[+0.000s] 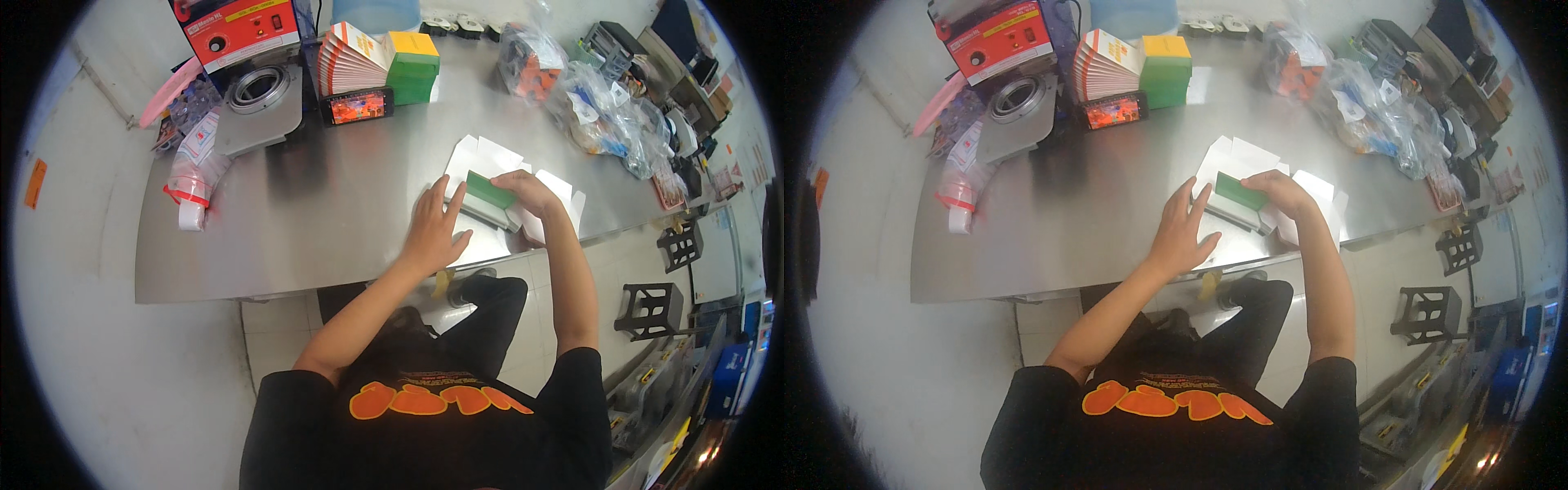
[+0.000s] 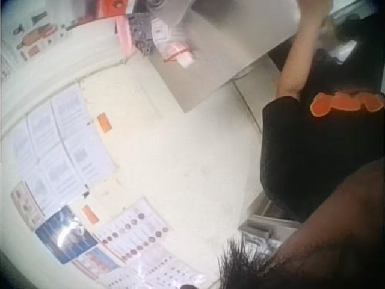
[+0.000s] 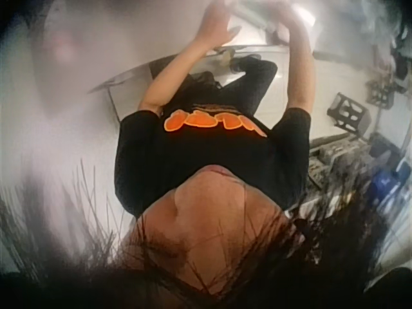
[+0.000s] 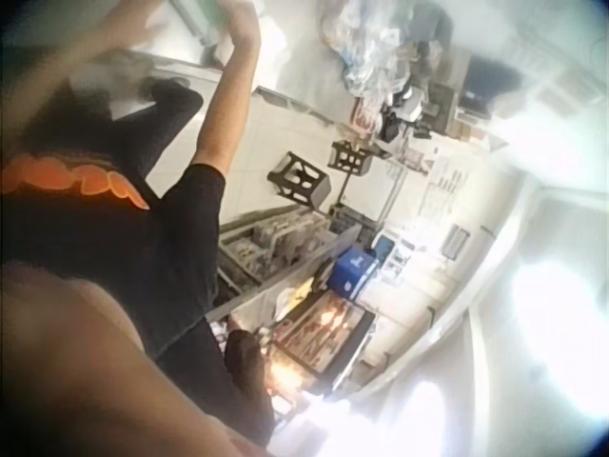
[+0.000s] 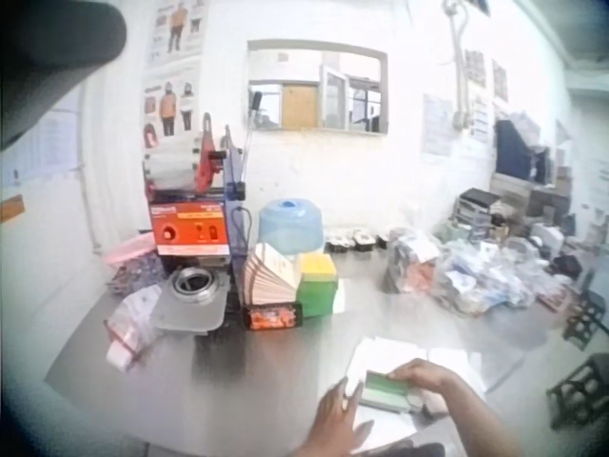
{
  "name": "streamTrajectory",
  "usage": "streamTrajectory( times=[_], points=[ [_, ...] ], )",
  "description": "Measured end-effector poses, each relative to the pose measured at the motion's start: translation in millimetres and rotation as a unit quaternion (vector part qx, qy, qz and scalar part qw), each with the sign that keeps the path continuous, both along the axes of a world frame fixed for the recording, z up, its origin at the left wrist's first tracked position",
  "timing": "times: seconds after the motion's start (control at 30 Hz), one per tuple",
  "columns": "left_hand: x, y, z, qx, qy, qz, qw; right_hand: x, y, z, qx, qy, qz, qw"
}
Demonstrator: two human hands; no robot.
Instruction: The person folds flat cardboard pieces into small rectangular boxes by hand, aligning edges and tucking flaps to form the shape. They repeatedly pick up new flat pieces, fold them into boxes, and place the finished boxes into a stack on the table.
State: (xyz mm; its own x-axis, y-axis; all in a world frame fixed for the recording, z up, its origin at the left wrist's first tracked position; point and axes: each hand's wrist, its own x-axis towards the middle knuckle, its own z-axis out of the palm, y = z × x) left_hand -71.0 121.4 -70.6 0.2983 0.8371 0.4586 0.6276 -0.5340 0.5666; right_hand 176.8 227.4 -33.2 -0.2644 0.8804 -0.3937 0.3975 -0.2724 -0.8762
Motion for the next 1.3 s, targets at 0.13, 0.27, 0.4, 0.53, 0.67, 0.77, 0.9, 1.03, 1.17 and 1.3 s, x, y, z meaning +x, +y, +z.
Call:
streamTrajectory(
  times=[0.13,0.27,0.4,0.53,0.67,0.77,0.9,1.03,1.17,1.3],
  points=[
    [1.8,0.1,2.6,0.019,-0.011,-0.004,1.0,17.1,17.0,-4.7,-0.086,0.112,0.04,0.989],
    [-0.2,-2.3,4.8,0.019,0.021,-0.03,0.999,3.6,14.4,-1.0,-0.07,0.09,0.093,0.989],
    [-0.4,-0.3,4.2,0.03,0.083,-0.036,0.995,-1.6,-4.3,5.4,0.013,0.054,0.095,0.994],
    [0.8,-1.5,-0.9,0.025,0.067,-0.032,0.997,-3.9,-17.6,0.4,0.076,0.062,0.129,0.987],
    [5.7,-4.4,-0.8,0.041,0.136,-0.052,0.989,-1.1,-25.8,-1.0,0.103,0.062,0.134,0.984],
    [2.9,-9.7,-4.3,0.037,0.147,-0.048,0.987,1.0,-26.6,0.6,0.094,0.042,0.073,0.992],
    [2.2,-11.6,-0.5,0.009,0.159,-0.046,0.986,-10.2,-15.0,-8.5,0.22,-0.093,0.068,0.969],
    [1.2,-14.6,-1.5,0.006,0.151,-0.039,0.988,-44.3,-36.0,23.7,0.333,-0.296,0.117,0.888],
    [3.5,-12.1,-3.8,0.008,0.159,-0.043,0.986,-29.2,-42.0,41.8,0.483,-0.234,-0.109,0.837],
    [1.6,-12.3,2.1,0.01,0.16,-0.043,0.986,-44.0,-88.1,66.3,0.57,-0.198,-0.247,0.758]
  ],
)
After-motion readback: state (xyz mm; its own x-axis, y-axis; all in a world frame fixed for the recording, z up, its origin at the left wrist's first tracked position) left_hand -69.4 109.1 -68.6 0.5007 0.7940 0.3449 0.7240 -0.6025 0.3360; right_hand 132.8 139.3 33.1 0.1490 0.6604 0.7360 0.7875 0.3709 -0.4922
